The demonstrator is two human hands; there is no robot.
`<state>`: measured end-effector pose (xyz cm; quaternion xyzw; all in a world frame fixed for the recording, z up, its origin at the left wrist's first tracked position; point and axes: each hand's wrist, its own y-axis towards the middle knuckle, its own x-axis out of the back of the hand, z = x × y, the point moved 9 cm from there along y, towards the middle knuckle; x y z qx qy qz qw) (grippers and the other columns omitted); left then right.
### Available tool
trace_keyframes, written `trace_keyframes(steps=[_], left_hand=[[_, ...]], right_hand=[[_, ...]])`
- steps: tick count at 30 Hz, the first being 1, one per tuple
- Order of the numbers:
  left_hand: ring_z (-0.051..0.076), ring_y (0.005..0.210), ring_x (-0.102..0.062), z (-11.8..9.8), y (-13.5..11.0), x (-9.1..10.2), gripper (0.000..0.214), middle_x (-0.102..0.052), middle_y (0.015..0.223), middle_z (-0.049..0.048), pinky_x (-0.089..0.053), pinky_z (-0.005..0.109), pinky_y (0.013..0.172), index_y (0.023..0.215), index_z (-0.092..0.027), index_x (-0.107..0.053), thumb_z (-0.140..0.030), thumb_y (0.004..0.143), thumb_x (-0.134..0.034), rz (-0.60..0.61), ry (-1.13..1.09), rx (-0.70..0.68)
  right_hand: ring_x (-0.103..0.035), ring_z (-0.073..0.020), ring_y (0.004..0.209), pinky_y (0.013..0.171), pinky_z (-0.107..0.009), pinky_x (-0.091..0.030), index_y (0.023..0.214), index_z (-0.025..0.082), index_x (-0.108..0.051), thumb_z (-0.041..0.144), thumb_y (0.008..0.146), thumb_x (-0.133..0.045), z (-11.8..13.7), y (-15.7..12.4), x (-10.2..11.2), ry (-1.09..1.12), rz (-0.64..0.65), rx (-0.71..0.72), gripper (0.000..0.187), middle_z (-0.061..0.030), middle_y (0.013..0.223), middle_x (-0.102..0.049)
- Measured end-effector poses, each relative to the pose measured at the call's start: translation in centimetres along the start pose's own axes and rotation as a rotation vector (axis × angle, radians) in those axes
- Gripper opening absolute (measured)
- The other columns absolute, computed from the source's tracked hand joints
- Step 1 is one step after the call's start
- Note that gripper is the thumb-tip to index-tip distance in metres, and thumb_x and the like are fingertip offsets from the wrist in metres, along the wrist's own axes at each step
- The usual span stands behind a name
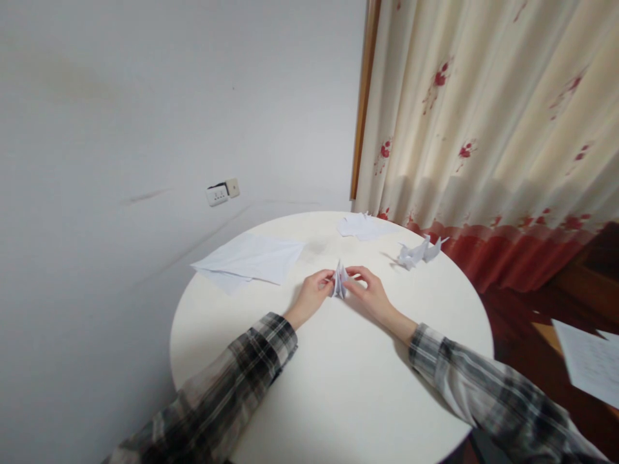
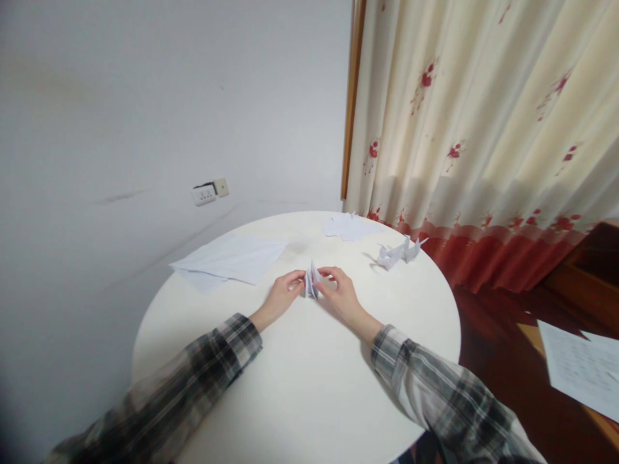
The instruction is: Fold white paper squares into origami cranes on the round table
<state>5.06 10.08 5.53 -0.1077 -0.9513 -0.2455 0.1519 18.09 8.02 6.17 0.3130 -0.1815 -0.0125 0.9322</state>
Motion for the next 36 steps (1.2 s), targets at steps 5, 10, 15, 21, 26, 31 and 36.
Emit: trace_keyframes(steps=[5,10,15,21,26,31,36], left_hand=[[0.013,0.068,-0.058,1.3,0.0,-0.6,0.018,-0.066,0.074,0.002,-0.047,0.024,0.067,0.078,-0.013,-0.065,-0.018,0.067,-0.051,0.055,-0.085,0.072],[0.012,0.062,-0.057,2.4,-0.1,-0.5,0.011,-0.064,0.066,0.0008,-0.047,0.024,0.064,0.067,-0.013,-0.061,-0.022,0.061,-0.058,0.057,-0.187,0.179],[0.011,0.057,-0.055,2.6,-0.3,-0.3,0.011,-0.059,0.059,-0.001,-0.044,0.022,0.057,0.061,-0.013,-0.056,-0.023,0.059,-0.06,0.029,-0.188,0.215],[0.01,0.057,-0.054,2.8,-0.3,-0.1,0.009,-0.059,0.058,-0.0009,-0.042,0.021,0.056,0.06,-0.013,-0.056,-0.021,0.059,-0.06,-0.001,-0.167,0.218],[0.01,0.057,-0.054,2.6,-0.3,-0.6,0.007,-0.059,0.059,-0.0013,-0.042,0.021,0.057,0.062,-0.013,-0.057,-0.02,0.059,-0.059,0.053,-0.189,0.211],[0.01,0.055,-0.054,3.2,-0.3,-0.4,0.007,-0.058,0.056,-0.002,-0.042,0.022,0.057,0.059,-0.013,-0.056,-0.02,0.059,-0.058,0.033,-0.169,0.228],[0.01,0.051,-0.054,4.0,-0.2,-0.6,0.01,-0.056,0.05,-0.0027,-0.043,0.023,0.056,0.056,-0.014,-0.053,-0.021,0.061,-0.059,0.05,-0.184,0.254]], right_hand=[[-0.055,-0.0145,0.071,0.069,-0.028,-0.043,0.078,0.018,-0.062,0.029,0.075,-0.054,-0.4,-0.3,-0.5,-0.055,0.04,-0.018,0.014,-0.0031,0.076,-0.063],[-0.053,-0.013,0.065,0.065,-0.025,-0.041,0.073,0.017,-0.061,0.028,0.073,-0.055,-0.9,-0.5,-0.5,-0.106,0.074,-0.043,0.012,-0.0008,0.069,-0.061],[-0.052,-0.0122,0.061,0.063,-0.024,-0.039,0.066,0.017,-0.059,0.029,0.073,-0.055,-0.7,-0.5,-0.4,-0.122,0.084,-0.04,0.014,0.0008,0.063,-0.059],[-0.051,-0.0118,0.057,0.058,-0.023,-0.038,0.061,0.017,-0.058,0.029,0.07,-0.057,-0.8,-0.6,0.2,-0.139,0.038,-0.064,0.015,0.0012,0.058,-0.058],[-0.049,-0.0113,0.055,0.057,-0.023,-0.038,0.063,0.017,-0.058,0.028,0.071,-0.056,-0.6,-0.5,0.0,-0.118,0.051,-0.058,0.013,0.0013,0.059,-0.057],[-0.05,-0.0112,0.058,0.06,-0.023,-0.039,0.068,0.017,-0.057,0.026,0.072,-0.053,-0.6,-0.5,-0.3,-0.13,0.093,-0.045,0.011,0.0015,0.061,-0.056],[-0.049,-0.012,0.061,0.061,-0.023,-0.038,0.068,0.016,-0.057,0.024,0.073,-0.054,-1.2,-0.6,0.1,-0.207,0.077,-0.021,0.01,-0.0001,0.065,-0.057]])
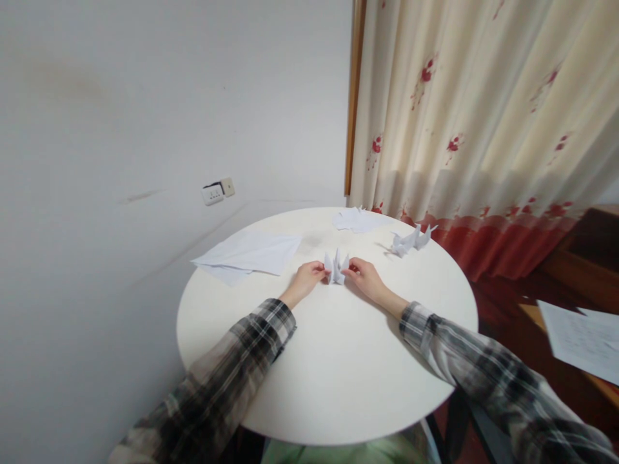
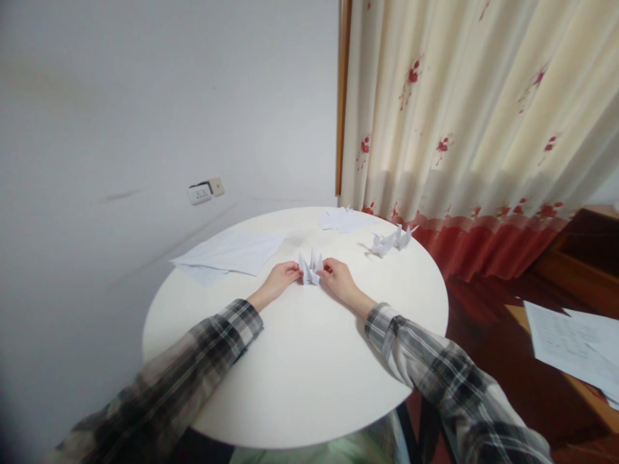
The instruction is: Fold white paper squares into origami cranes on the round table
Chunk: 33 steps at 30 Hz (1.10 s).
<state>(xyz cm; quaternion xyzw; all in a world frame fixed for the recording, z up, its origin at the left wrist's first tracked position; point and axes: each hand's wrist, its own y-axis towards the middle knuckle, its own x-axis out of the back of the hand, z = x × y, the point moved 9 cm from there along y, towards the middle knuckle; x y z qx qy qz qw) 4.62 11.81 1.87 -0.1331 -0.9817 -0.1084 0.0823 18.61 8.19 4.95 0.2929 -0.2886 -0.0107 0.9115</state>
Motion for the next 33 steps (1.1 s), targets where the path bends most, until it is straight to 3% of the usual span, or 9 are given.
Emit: trace_keyframes(steps=[6,14,22,29,33], left_hand=[[0.012,0.053,-0.057,1.3,0.5,0.3,0.012,-0.06,0.054,-0.0008,-0.045,0.025,0.058,0.061,-0.013,-0.054,-0.022,0.061,-0.062,0.018,-0.031,0.028],[0.017,0.071,-0.061,1.5,1.0,0.6,0.024,-0.067,0.077,0.0075,-0.046,0.029,0.07,0.078,-0.009,-0.064,-0.029,0.065,-0.062,0.074,0.142,-0.074],[0.017,0.068,-0.061,0.1,0.0,0.7,0.02,-0.068,0.073,0.0044,-0.045,0.024,0.065,0.071,-0.012,-0.067,-0.03,0.066,-0.061,0.124,0.297,-0.104],[0.015,0.07,-0.061,0.0,-0.2,0.0,0.013,-0.068,0.074,0.0046,-0.046,0.026,0.071,0.07,-0.011,-0.065,-0.021,0.062,-0.065,0.147,0.094,-0.059],[0.015,0.064,-0.061,0.7,-0.4,0.2,0.021,-0.067,0.073,0.0062,-0.047,0.029,0.068,0.077,-0.009,-0.063,-0.021,0.061,-0.069,0.064,-0.097,0.087]], right_hand=[[-0.05,-0.0122,0.06,0.059,-0.023,-0.038,0.072,0.014,-0.061,0.023,0.072,-0.054,-2.4,0.0,-0.7,0.032,0.07,-0.122,0.012,-0.0013,0.067,-0.06],[-0.05,-0.012,0.058,0.057,-0.022,-0.037,0.069,0.012,-0.062,0.027,0.068,-0.059,-3.2,-0.3,-0.6,0.043,0.094,-0.153,0.016,-0.0029,0.065,-0.062],[-0.053,-0.013,0.058,0.057,-0.023,-0.039,0.065,0.013,-0.063,0.027,0.06,-0.065,-4.7,-0.5,-0.8,0.152,0.116,-0.246,0.015,-0.0028,0.063,-0.063],[-0.049,-0.0101,0.052,0.052,-0.022,-0.036,0.063,0.013,-0.062,0.038,0.06,-0.066,-4.4,-0.5,-0.9,0.305,0.115,-0.247,0.026,0.0008,0.058,-0.059],[-0.052,-0.0108,0.053,0.054,-0.023,-0.039,0.064,0.014,-0.059,0.038,0.056,-0.068,-4.5,-0.4,-1.1,0.488,0.065,-0.29,0.027,0.0008,0.059,-0.06]])
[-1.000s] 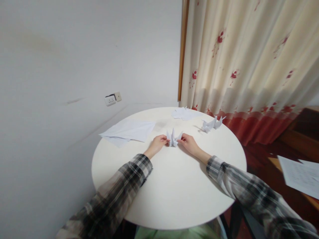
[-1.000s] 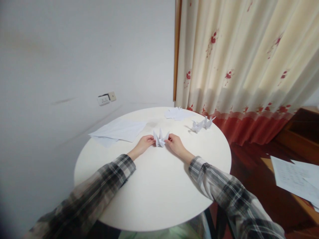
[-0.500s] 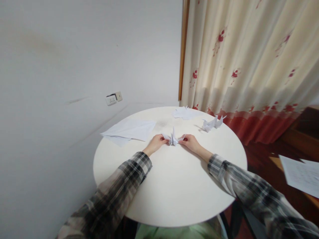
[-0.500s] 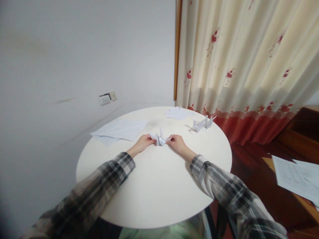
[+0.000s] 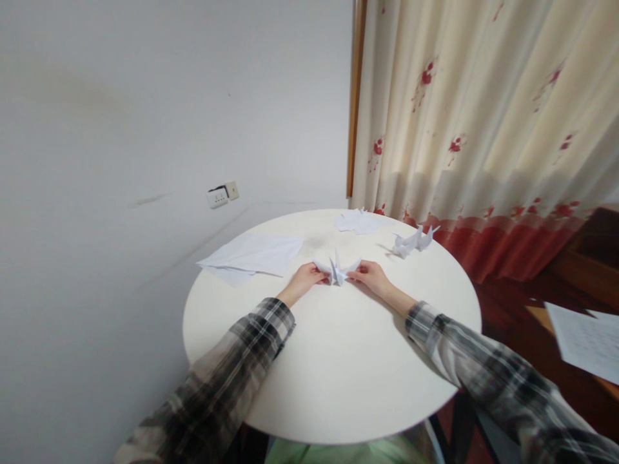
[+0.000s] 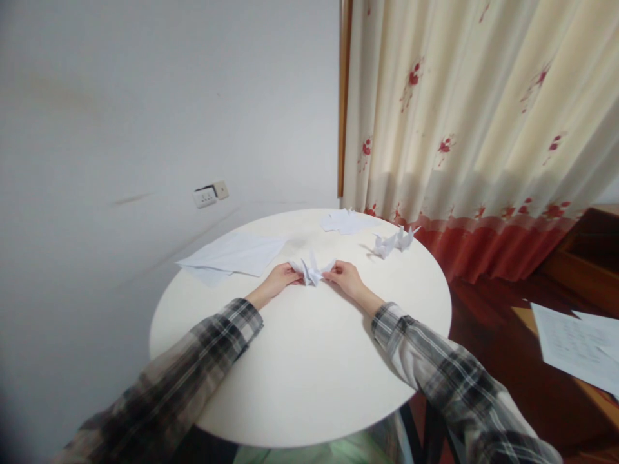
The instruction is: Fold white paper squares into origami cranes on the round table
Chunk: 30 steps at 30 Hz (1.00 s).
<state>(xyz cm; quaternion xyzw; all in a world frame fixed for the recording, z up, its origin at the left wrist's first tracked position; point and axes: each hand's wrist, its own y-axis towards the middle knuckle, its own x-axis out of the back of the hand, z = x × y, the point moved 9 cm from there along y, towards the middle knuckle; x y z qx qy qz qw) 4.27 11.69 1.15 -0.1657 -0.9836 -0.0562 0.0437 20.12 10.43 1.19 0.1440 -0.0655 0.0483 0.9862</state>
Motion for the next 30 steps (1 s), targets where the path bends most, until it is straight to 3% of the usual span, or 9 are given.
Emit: trace_keyframes(steps=[6,14,19,23,26,30], left_hand=[[0.011,0.072,-0.061,-0.4,-1.1,-1.5,0.019,-0.066,0.088,0.0077,-0.047,0.026,0.074,0.088,-0.011,-0.061,-0.016,0.071,-0.063,0.012,-0.32,0.067],[0.009,0.071,-0.059,0.3,-0.8,-1.4,0.013,-0.064,0.083,0.0049,-0.046,0.022,0.075,0.083,-0.011,-0.061,-0.006,0.072,-0.056,-0.057,-0.511,0.062],[0.013,0.072,-0.06,-0.5,-0.8,-0.9,0.02,-0.065,0.085,0.0071,-0.046,0.027,0.072,0.087,-0.011,-0.06,-0.018,0.068,-0.063,-0.04,-0.265,0.032],[0.012,0.065,-0.058,-1.2,-0.9,-0.6,0.016,-0.063,0.071,0.0031,-0.044,0.025,0.065,0.073,-0.011,-0.059,-0.023,0.063,-0.064,-0.056,-0.038,-0.015],[0.011,0.058,-0.054,-1.4,-0.9,-0.7,0.016,-0.058,0.061,-0.0012,-0.041,0.022,0.058,0.065,-0.012,-0.055,-0.026,0.063,-0.062,-0.065,0.078,-0.041],[0.01,0.059,-0.053,-1.8,-0.9,-1.1,0.018,-0.058,0.062,-0.0011,-0.04,0.021,0.057,0.065,-0.013,-0.055,-0.028,0.063,-0.062,-0.048,0.12,-0.091]], right_hand=[[-0.055,-0.012,0.056,0.058,-0.025,-0.042,0.061,0.015,-0.057,0.036,0.051,-0.073,0.5,-0.4,1.0,0.208,-0.165,-0.043,0.028,-0.0007,0.06,-0.062],[-0.059,-0.0126,0.067,0.07,-0.027,-0.045,0.069,0.015,-0.063,0.033,0.053,-0.075,0.6,-0.7,0.4,0.406,-0.115,-0.075,0.027,-0.0022,0.071,-0.066],[-0.055,-0.0103,0.059,0.063,-0.025,-0.043,0.062,0.015,-0.059,0.033,0.054,-0.074,0.6,-0.7,0.7,0.351,-0.13,-0.08,0.025,0.001,0.061,-0.061],[-0.049,-0.0083,0.052,0.055,-0.023,-0.038,0.059,0.015,-0.057,0.032,0.054,-0.072,0.9,-0.6,0.9,0.214,-0.145,-0.059,0.023,0.0031,0.055,-0.056],[-0.048,-0.0089,0.054,0.056,-0.024,-0.038,0.061,0.015,-0.057,0.032,0.054,-0.07,1.4,-0.5,0.7,0.154,-0.126,-0.046,0.022,0.0022,0.058,-0.057],[-0.05,-0.0104,0.056,0.06,-0.025,-0.04,0.063,0.015,-0.059,0.031,0.054,-0.069,2.2,-0.6,-0.1,0.089,-0.053,-0.012,0.021,0.0007,0.061,-0.059]])
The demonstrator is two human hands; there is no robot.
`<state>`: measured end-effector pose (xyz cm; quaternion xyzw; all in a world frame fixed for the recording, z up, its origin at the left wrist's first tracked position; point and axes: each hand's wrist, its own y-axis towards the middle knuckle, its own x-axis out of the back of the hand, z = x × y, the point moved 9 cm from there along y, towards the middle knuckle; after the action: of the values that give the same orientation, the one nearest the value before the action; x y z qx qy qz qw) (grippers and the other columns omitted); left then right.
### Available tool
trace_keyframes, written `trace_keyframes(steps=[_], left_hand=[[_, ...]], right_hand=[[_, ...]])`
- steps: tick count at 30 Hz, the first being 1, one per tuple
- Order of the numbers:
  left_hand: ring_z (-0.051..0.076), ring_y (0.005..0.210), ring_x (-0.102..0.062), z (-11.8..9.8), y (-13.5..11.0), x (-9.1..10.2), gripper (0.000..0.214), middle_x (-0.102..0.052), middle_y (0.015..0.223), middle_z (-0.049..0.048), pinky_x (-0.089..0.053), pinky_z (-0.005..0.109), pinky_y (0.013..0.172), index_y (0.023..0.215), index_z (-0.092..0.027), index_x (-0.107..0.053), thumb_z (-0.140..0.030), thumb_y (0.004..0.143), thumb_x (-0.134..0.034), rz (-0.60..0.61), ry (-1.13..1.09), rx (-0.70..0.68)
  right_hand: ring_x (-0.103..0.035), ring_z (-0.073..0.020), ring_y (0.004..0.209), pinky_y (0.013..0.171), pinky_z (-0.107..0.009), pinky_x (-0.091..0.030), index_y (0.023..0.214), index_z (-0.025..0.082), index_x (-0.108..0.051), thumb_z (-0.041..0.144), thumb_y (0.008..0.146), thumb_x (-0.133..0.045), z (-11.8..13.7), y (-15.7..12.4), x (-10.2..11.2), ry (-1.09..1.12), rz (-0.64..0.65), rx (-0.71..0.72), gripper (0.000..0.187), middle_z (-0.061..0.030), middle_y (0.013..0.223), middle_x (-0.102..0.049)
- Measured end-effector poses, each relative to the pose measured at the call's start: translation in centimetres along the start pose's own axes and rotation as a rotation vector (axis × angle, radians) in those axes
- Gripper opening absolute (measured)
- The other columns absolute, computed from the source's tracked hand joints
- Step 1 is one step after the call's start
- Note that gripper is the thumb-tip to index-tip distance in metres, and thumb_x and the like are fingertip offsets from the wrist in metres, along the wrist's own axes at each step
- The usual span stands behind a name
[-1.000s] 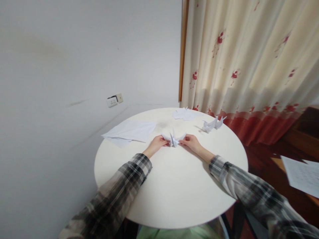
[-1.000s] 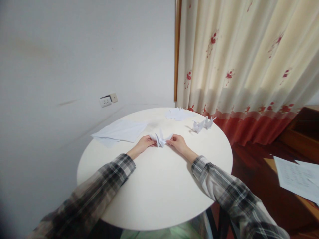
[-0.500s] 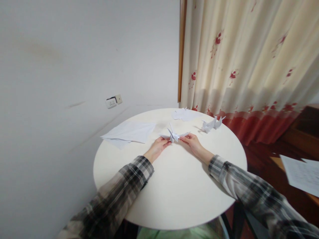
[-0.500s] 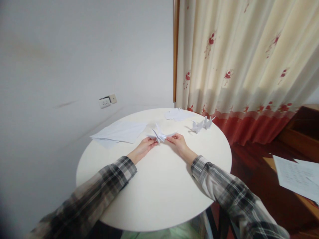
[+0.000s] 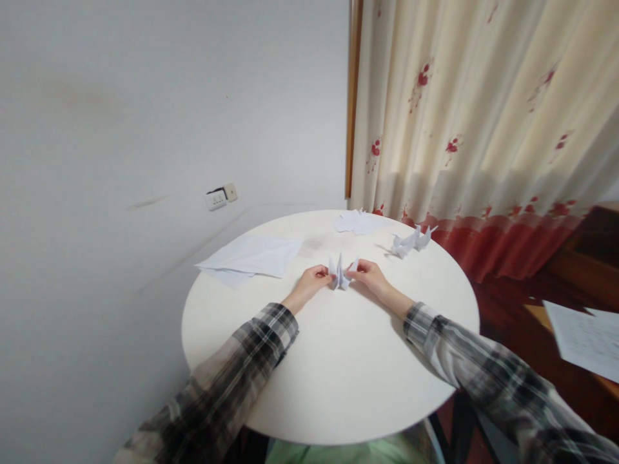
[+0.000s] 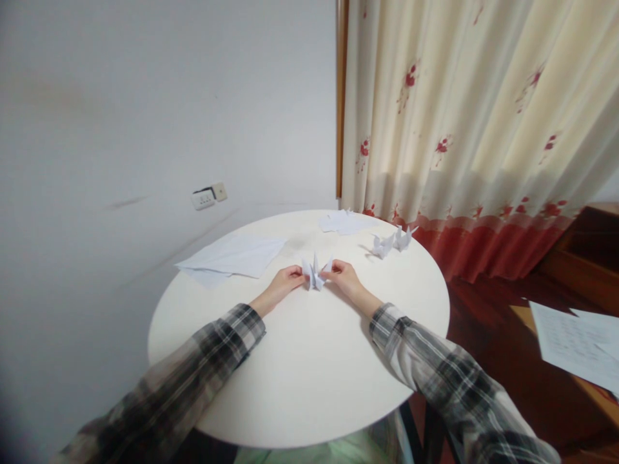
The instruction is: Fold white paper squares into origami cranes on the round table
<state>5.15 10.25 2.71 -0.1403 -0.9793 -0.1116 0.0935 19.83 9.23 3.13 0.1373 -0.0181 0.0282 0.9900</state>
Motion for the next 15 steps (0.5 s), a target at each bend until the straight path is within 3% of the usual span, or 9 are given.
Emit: trace_keyframes(steps=[5,11,15], left_hand=[[0.012,0.064,-0.054,-0.2,0.6,0.0,0.018,-0.061,0.069,0.0015,-0.042,0.023,0.061,0.072,-0.012,-0.059,-0.028,0.064,-0.061,-0.006,0.031,-0.081],[0.012,0.06,-0.056,1.0,0.9,0.5,0.017,-0.064,0.066,0.0035,-0.043,0.023,0.059,0.069,-0.01,-0.061,-0.024,0.059,-0.065,0.012,0.074,-0.035],[0.011,0.053,-0.054,1.2,0.7,0.9,0.021,-0.063,0.06,0.0025,-0.038,0.02,0.049,0.065,-0.01,-0.062,-0.028,0.057,-0.069,0.052,0.134,-0.012]], right_hand=[[-0.053,-0.0112,0.057,0.062,-0.026,-0.041,0.066,0.014,-0.062,0.031,0.054,-0.069,-0.5,0.1,-0.9,-0.001,0.092,0.0,0.022,-0.0004,0.063,-0.062],[-0.05,-0.0101,0.051,0.054,-0.023,-0.037,0.06,0.013,-0.061,0.03,0.051,-0.072,-1.9,0.5,0.5,-0.126,0.025,-0.007,0.022,0.0005,0.055,-0.06],[-0.047,-0.0092,0.047,0.05,-0.022,-0.035,0.056,0.014,-0.062,0.031,0.05,-0.073,-2.0,0.5,1.1,-0.203,0.008,-0.012,0.022,0.0008,0.051,-0.059]])
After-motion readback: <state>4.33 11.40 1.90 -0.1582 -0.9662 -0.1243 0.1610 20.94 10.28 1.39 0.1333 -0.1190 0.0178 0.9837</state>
